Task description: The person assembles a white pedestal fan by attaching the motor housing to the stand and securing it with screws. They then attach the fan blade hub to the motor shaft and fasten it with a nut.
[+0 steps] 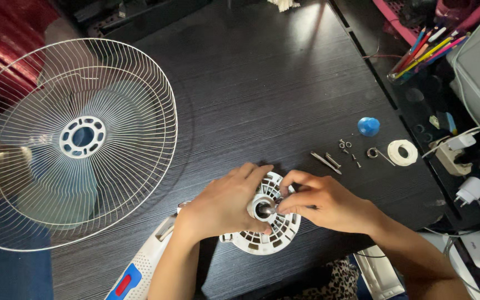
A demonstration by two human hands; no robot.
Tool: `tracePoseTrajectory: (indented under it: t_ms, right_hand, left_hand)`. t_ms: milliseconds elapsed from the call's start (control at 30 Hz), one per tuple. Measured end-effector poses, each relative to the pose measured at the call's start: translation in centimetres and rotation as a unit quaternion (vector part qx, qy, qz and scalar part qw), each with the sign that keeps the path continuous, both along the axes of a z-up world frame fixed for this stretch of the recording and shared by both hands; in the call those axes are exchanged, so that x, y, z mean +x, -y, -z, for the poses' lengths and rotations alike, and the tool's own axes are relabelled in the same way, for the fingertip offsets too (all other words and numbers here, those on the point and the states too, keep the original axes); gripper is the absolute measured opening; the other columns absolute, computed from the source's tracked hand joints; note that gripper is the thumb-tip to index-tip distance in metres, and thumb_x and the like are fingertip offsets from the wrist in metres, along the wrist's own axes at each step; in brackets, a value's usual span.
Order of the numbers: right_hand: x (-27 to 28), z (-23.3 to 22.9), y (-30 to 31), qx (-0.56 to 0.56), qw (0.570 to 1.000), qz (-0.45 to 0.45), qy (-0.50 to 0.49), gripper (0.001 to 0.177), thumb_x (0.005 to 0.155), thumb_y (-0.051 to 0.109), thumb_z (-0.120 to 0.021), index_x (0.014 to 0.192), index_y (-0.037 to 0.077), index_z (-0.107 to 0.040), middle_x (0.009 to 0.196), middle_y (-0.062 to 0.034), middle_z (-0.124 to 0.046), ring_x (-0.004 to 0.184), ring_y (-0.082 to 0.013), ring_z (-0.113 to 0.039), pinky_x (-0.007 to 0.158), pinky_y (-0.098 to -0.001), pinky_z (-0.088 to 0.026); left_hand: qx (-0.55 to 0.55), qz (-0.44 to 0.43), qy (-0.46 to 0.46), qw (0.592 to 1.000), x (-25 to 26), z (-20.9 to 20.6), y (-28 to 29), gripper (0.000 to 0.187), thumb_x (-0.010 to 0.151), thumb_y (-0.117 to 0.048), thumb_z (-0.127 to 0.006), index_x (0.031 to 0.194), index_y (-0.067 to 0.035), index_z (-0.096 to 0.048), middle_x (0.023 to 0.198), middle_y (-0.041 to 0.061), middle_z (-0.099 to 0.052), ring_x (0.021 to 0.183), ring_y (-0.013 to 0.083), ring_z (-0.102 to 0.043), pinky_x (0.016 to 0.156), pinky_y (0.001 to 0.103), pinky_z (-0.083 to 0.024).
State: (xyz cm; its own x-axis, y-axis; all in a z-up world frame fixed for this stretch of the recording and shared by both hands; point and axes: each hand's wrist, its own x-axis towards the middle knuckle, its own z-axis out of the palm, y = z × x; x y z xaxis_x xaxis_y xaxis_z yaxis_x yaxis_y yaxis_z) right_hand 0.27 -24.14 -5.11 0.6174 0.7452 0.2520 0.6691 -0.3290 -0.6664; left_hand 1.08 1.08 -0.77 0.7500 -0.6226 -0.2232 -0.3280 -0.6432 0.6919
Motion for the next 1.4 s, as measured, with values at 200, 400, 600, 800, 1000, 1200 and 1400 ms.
tracePoseTrajectory:
  t_ms: [200, 400, 600, 800, 1000, 1200, 1400]
  right_hand:
    - [-0.7, -0.4, -0.1, -0.034, 0.998, 0.025, 0.056, 0.018, 0.084, 0.011, -0.079, 0.102, 0.013, -0.077, 0.108, 0.0000, -0.062, 0.061, -0.0074, -0.067, 0.055, -0.0215, -0.058]
    - [-1.8, -2.0, -0.2, -0.116, 0.989, 0.071, 0.057, 0.033, 0.079, 0.002, -0.073, 0.108, 0.017, -0.080, 0.106, -0.0014, -0.062, 0.049, -0.0071, -0.061, 0.043, -0.0234, -0.053]
    - [-2.3, -1.4, 0.1, -0.021, 0.983, 0.123, 0.138, 0.029, 0.086, 0.010, -0.075, 0.115, 0.009, -0.074, 0.089, -0.0020, -0.064, 0.051, -0.0047, -0.060, 0.040, -0.0217, -0.048]
    - [-2.7, 0.6, 2.0, 0.483, 0.872, -0.013, -0.080, 0.038, 0.107, 0.021, -0.051, 0.073, 0.007, -0.060, 0.059, -0.0035, -0.053, 0.044, -0.0101, -0.040, 0.039, -0.0277, -0.032]
    - [-3.2, 0.6, 1.8, 0.521, 0.829, -0.049, -0.199, 0.048, 0.110, 0.015, -0.041, 0.065, 0.002, -0.051, 0.055, -0.0060, -0.046, 0.043, -0.0115, -0.035, 0.037, -0.0294, -0.028]
    - [-2.4, 0.8, 0.6, 0.520, 0.840, -0.071, -0.136, 0.052, 0.111, 0.023, -0.041, 0.064, 0.001, -0.053, 0.053, -0.0041, -0.048, 0.039, -0.0098, -0.039, 0.035, -0.0274, -0.030]
    - [-2.2, -0.5, -0.9, 0.441, 0.886, -0.050, -0.131, 0.045, 0.109, 0.015, -0.050, 0.067, 0.002, -0.056, 0.052, -0.0081, -0.049, 0.037, -0.0112, -0.039, 0.034, -0.0295, -0.032]
  left_hand:
    - [0.013, -0.008, -0.021, 1.000, 0.0, 0.2, 0.0, 0.111, 0.055, -0.036, -0.091, 0.149, -0.006, -0.041, 0.128, 0.013, -0.058, 0.118, 0.0303, -0.060, 0.096, 0.040, -0.050]
    - [0.012, -0.003, -0.010, 1.000, 0.1, 0.1, 0.0, 0.112, 0.055, -0.036, -0.092, 0.149, -0.005, -0.040, 0.131, 0.014, -0.057, 0.122, 0.0315, -0.058, 0.098, 0.041, -0.048]
    - [0.002, -0.004, -0.005, 1.000, 0.0, 0.0, 0.0, 0.112, 0.056, -0.037, -0.091, 0.151, -0.006, -0.040, 0.133, 0.014, -0.056, 0.123, 0.0314, -0.057, 0.098, 0.041, -0.048]
    - [-0.003, -0.004, 0.001, 1.000, 0.0, 0.3, -0.2, 0.110, 0.057, -0.039, -0.091, 0.150, -0.006, -0.040, 0.134, 0.014, -0.057, 0.123, 0.0325, -0.057, 0.098, 0.043, -0.048]
    - [-0.007, 0.004, 0.011, 1.000, 0.0, 0.2, -0.1, 0.112, 0.055, -0.039, -0.093, 0.148, -0.005, -0.041, 0.131, 0.014, -0.058, 0.123, 0.0324, -0.056, 0.099, 0.043, -0.048]
    - [0.018, 0.003, -0.009, 1.000, 0.1, 0.1, 0.2, 0.116, 0.053, -0.040, -0.094, 0.150, -0.006, -0.038, 0.131, 0.012, -0.057, 0.123, 0.0300, -0.056, 0.098, 0.043, -0.048]
    - [0.020, 0.004, -0.017, 1.000, 0.2, 0.3, 0.1, 0.115, 0.055, -0.040, -0.092, 0.151, -0.007, -0.038, 0.132, 0.012, -0.057, 0.124, 0.0297, -0.057, 0.098, 0.042, -0.048]
